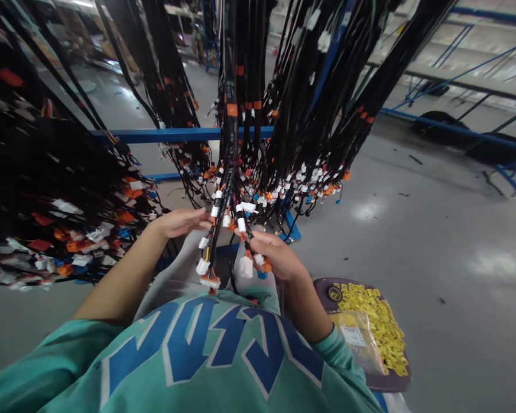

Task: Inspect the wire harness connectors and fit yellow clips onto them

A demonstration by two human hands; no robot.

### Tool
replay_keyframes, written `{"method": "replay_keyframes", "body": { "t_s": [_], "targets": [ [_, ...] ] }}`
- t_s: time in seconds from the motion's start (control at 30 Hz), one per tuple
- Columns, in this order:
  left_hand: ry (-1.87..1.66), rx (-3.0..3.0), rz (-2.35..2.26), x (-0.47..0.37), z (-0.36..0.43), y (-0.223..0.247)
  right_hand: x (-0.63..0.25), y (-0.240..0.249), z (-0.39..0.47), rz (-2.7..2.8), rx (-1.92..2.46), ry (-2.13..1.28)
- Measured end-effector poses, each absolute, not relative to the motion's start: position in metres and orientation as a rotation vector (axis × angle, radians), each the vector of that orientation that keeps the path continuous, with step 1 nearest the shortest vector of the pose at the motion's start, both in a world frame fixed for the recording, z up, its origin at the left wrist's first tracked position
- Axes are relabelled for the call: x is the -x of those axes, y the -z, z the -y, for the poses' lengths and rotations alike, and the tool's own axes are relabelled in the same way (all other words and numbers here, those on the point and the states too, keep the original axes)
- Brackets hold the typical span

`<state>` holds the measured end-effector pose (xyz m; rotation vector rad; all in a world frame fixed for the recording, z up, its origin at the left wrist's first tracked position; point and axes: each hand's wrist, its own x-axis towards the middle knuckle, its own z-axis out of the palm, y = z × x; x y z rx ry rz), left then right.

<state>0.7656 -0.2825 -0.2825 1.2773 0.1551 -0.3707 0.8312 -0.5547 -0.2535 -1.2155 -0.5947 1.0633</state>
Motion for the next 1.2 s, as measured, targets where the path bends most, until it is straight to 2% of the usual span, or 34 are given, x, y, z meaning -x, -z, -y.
{"method": "replay_keyframes", "body": {
  "t_s": [0.17, 0.4, 0.63, 0.8, 0.9, 1.07, 1.2],
  "targets": [
    [0.176, -1.091, -0.179, -0.79, 0.301, 0.264, -0.813, 0.244, 0.545, 0.853, 1.42, -1.018],
    [0.259, -1.124, -0.057, -0.785, 0.322, 0.243, -0.797, 0.24, 0.525, 1.168, 1.712, -0.791],
    [0.218, -1.061, -0.093, -0.775, 0.329, 0.235, -0.817, 0.27, 0.519, 1.054, 1.348, -1.019],
    [0.22, -1.046, -0.089, -0.769, 0.333, 0.233, -0.857, 0.303, 0.487, 0.785, 1.602, -0.375],
    [0.23, -1.057, -0.078, -0.766, 0.334, 0.233, -0.867, 0.315, 0.459, 0.848, 1.694, -0.211],
    [0.211, -1.079, -0.078, -0.759, 0.33, 0.229, -0.869, 0.323, 0.44, 0.803, 1.735, -0.304],
    [0.204, -1.091, -0.081, -0.757, 0.328, 0.228, -0.876, 0.31, 0.454, 0.395, 1.391, -0.664]
  ]
}}
